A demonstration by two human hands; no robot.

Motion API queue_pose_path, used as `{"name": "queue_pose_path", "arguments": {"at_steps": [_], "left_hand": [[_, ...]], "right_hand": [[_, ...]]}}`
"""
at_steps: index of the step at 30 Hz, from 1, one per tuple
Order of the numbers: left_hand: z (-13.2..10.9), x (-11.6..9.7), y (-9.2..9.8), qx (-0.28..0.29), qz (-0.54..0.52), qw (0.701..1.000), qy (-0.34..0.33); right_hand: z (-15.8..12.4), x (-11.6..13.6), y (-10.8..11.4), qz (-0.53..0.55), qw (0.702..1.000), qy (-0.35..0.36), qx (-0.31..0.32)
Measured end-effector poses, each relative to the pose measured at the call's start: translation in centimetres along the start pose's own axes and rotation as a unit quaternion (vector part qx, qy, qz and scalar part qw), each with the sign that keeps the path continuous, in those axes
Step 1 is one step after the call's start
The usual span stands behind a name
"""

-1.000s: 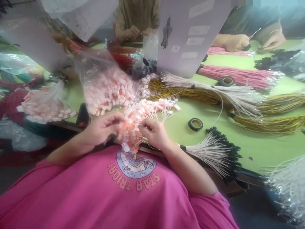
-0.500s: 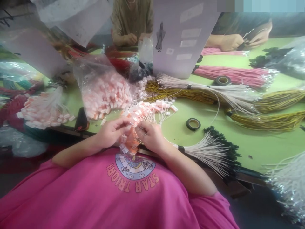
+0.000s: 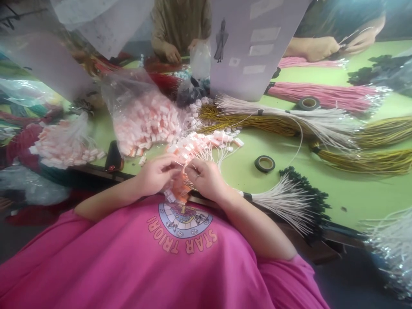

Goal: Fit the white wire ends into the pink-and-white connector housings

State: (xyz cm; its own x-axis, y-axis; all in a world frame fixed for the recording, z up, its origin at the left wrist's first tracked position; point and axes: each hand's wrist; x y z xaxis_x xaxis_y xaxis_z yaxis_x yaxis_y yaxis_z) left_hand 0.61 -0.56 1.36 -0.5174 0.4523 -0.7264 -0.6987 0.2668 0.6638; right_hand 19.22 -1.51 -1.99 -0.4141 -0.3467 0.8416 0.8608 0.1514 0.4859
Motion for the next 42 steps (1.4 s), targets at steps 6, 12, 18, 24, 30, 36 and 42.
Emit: {"name": "queue_pose_path", "arguments": {"at_steps": [6, 12, 18, 24, 30, 36, 42], "left_hand": [[0.0, 0.3, -0.2, 0.011, -0.006, 1.0, -0.028], [-1.0, 0.1, 0.8, -0.005, 0.067, 0.992, -0.104], [-2.5, 4.0, 4.6, -0.119, 0.295, 0.948, -0.029], [-4.0, 10.9, 6.4, 0.035, 0.366, 0.879, 0.302], [-3.5, 8.1, 5.1, -0.005, 0.16, 0.962, 0.222], [-2.1, -0.1, 3.0, 0.025, -0.268, 0.949, 0.165], [-0.7, 0.6, 0.7, 0.03, -0.27, 0.945, 0.181]], "right_hand": [[-0.2, -0.2, -0.4, -0.011, 1.0, 0.011, 0.005], [-0.1, -0.3, 0.0, 0.048, 0.998, 0.037, -0.001], [-0.1, -1.3, -0.1, 0.09, 0.991, 0.064, -0.078], [-0.4, -0.9, -0.4, 0.047, 0.995, 0.017, -0.086], [-0.1, 0.2, -0.3, 0.014, 0.995, 0.051, -0.079], [-0.3, 0.6, -0.3, -0.016, 0.994, 0.071, -0.086], [-0.6, 0.5, -0.1, -0.016, 0.993, 0.083, -0.084]]}}
Point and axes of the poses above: each hand's wrist, its own z-axis towards the middle knuckle, its own y-axis out of the back of the hand, x = y × z, and after that the axes turned 2 degrees about y, right-handed
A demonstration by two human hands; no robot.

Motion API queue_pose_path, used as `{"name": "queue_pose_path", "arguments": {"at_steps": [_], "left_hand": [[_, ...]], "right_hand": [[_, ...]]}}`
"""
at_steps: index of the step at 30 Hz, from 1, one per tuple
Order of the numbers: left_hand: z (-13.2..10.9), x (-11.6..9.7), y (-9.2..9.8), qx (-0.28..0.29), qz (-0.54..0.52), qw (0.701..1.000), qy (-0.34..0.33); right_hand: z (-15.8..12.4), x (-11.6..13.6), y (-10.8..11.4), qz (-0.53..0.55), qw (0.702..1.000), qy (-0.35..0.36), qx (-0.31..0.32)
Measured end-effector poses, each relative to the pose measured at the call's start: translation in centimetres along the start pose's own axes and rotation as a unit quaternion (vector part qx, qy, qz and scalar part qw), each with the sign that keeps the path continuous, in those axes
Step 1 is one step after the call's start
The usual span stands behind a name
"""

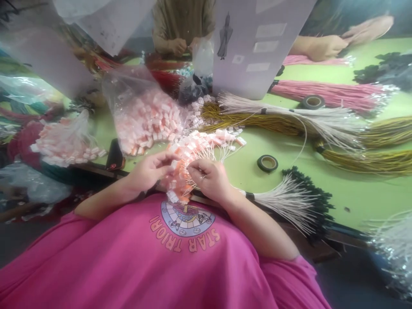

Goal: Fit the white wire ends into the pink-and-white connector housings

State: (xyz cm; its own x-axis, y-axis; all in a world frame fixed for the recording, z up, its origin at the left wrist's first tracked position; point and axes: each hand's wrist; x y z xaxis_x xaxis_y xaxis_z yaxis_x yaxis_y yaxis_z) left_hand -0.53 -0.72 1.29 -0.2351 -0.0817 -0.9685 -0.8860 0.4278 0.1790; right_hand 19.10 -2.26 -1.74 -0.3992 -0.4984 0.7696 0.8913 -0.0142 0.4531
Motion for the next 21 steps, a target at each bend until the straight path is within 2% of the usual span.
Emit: {"name": "queue_pose_path", "arguments": {"at_steps": [13, 21], "left_hand": [[-0.16, -0.39, -0.03, 0.012, 0.013, 1.0, 0.014], [-0.07, -0.71, -0.1, -0.014, 0.047, 0.999, 0.022]], "right_hand": [[-0.4, -0.24, -0.82, -0.096, 0.989, 0.084, -0.075], [-0.46, -0.64, -1.01, -0.181, 0.966, 0.16, -0.094]]}}
Point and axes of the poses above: each hand's wrist, its own z-axis towards the middle knuckle, its own y-axis out of the back of the hand, x = y × z, and after that the axes turned 2 degrees about y, right-handed
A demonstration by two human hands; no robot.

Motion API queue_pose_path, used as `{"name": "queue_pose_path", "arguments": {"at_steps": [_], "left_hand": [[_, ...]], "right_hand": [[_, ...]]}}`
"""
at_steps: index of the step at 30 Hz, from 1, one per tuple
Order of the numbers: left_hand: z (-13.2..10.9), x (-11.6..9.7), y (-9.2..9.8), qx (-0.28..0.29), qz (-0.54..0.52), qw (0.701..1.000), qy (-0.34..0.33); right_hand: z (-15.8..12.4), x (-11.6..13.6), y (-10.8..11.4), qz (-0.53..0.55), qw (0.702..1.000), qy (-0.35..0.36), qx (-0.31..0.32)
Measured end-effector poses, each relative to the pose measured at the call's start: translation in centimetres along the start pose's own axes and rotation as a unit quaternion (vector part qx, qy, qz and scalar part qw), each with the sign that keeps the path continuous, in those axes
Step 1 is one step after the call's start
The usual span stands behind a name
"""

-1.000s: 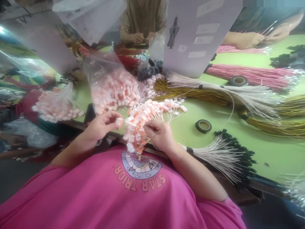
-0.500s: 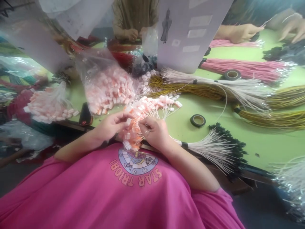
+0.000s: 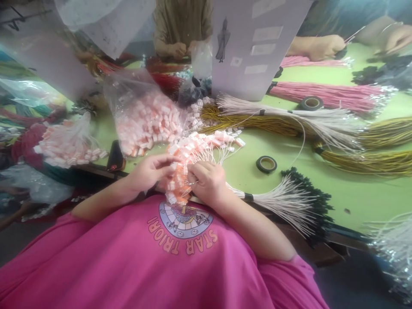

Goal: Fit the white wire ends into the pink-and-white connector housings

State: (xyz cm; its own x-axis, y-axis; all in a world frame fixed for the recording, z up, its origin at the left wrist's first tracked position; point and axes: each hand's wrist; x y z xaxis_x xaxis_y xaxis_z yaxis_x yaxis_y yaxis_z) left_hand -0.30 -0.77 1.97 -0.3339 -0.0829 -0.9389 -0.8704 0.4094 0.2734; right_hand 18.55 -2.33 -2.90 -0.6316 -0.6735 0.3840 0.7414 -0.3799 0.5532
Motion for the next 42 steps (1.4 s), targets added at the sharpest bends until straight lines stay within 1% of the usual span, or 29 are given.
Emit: {"name": "queue_pose_path", "arguments": {"at_steps": [5, 9, 14, 20, 23, 28, 32, 35, 38, 40, 42], "left_hand": [[-0.19, -0.45, 0.18, 0.023, -0.042, 0.997, 0.057], [-0.27, -0.64, 0.25, 0.023, -0.038, 0.998, 0.046], [-0.43, -0.49, 0.2, 0.001, 0.0, 0.999, 0.039], [-0.5, -0.47, 0.26, -0.001, -0.004, 0.999, 0.039], [-0.46, -0.56, 0.38, 0.003, 0.008, 1.0, 0.027], [-0.43, -0.84, 0.34, 0.002, 0.02, 1.0, 0.019], [-0.62, -1.05, 0.12, 0.007, -0.01, 0.999, 0.041], [-0.73, -0.93, 0.0, 0.011, -0.021, 0.999, 0.049], [-0.6, -0.58, -0.07, -0.002, 0.017, 1.0, 0.013], [-0.41, -0.36, -0.13, -0.015, 0.054, 0.998, -0.025], [-0.25, -0.24, -0.18, -0.016, 0.077, 0.996, -0.052]], "right_hand": [[-0.31, -0.24, -0.02, -0.054, 0.997, 0.046, 0.013], [-0.35, -0.08, 0.21, -0.09, 0.993, 0.069, 0.027], [-0.24, 0.16, 0.35, -0.095, 0.991, 0.098, 0.017], [-0.24, 0.1, 0.05, -0.061, 0.996, 0.06, 0.015], [-0.41, -0.02, -0.04, -0.052, 0.997, 0.046, 0.019], [-0.51, -0.03, 0.08, -0.034, 0.998, 0.051, 0.015], [-0.4, 0.0, 0.12, -0.049, 0.997, 0.048, 0.034], [-0.33, 0.02, 0.07, -0.071, 0.995, 0.055, 0.031], [-0.35, 0.08, 0.01, -0.07, 0.995, 0.061, 0.021], [-0.39, 0.15, -0.03, -0.045, 0.997, 0.058, 0.022], [-0.42, 0.26, -0.04, -0.012, 0.999, 0.042, 0.032]]}}
Point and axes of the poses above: each hand's wrist, its own z-axis towards the middle knuckle, its own y-axis out of the back of the hand, x = y × z, and after that the axes turned 2 degrees about y, right-handed
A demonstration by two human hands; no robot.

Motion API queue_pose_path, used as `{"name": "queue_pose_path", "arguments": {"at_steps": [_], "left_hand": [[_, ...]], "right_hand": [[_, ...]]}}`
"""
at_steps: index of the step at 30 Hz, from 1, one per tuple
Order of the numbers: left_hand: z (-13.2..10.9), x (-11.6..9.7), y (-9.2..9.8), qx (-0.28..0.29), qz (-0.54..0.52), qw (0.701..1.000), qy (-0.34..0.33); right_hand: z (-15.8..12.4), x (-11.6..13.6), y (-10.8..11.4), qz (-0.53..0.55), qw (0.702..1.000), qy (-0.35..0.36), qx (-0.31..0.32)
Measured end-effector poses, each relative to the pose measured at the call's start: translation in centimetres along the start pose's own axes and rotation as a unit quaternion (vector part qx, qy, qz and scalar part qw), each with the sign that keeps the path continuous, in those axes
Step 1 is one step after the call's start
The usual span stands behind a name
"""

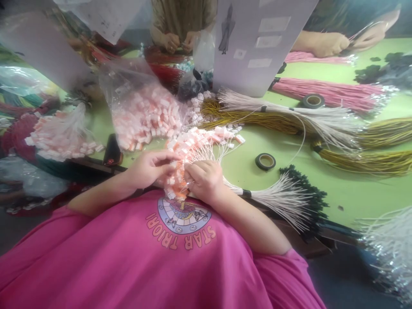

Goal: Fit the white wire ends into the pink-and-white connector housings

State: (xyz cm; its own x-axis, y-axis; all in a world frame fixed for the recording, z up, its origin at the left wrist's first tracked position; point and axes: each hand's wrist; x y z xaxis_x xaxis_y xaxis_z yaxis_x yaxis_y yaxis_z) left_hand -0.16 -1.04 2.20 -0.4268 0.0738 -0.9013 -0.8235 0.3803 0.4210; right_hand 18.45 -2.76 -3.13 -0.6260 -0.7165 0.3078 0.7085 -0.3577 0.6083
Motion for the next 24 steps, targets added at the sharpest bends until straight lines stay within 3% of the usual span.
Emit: {"name": "queue_pose_path", "arguments": {"at_steps": [6, 8, 17, 24], "left_hand": [[-0.2, -0.28, 0.26, 0.017, -0.065, 0.997, 0.033], [-0.31, -0.4, 0.41, 0.011, -0.081, 0.996, 0.041], [-0.3, -0.14, 0.13, 0.013, -0.083, 0.993, 0.08], [0.04, -0.11, -0.05, 0.013, -0.001, 1.0, 0.013]], "right_hand": [[0.23, 0.3, 0.07, 0.07, 0.989, -0.126, -0.015], [0.3, 0.38, 0.1, 0.078, 0.987, -0.137, -0.014], [-0.14, 0.09, 0.08, 0.021, 0.998, -0.058, -0.006], [-0.19, -0.16, 0.0, -0.032, 0.999, 0.038, 0.004]]}}
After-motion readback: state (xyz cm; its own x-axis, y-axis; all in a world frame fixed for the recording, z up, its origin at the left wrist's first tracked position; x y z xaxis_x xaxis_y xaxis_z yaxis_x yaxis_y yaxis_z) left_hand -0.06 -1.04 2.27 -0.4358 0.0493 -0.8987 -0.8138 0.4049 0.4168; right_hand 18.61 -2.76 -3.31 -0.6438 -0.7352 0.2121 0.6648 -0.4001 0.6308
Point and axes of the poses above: each hand's wrist, its own z-axis towards the middle knuckle, its own y-axis out of the back of the hand, x = y × z, and after that the axes turned 2 degrees about y, right-handed
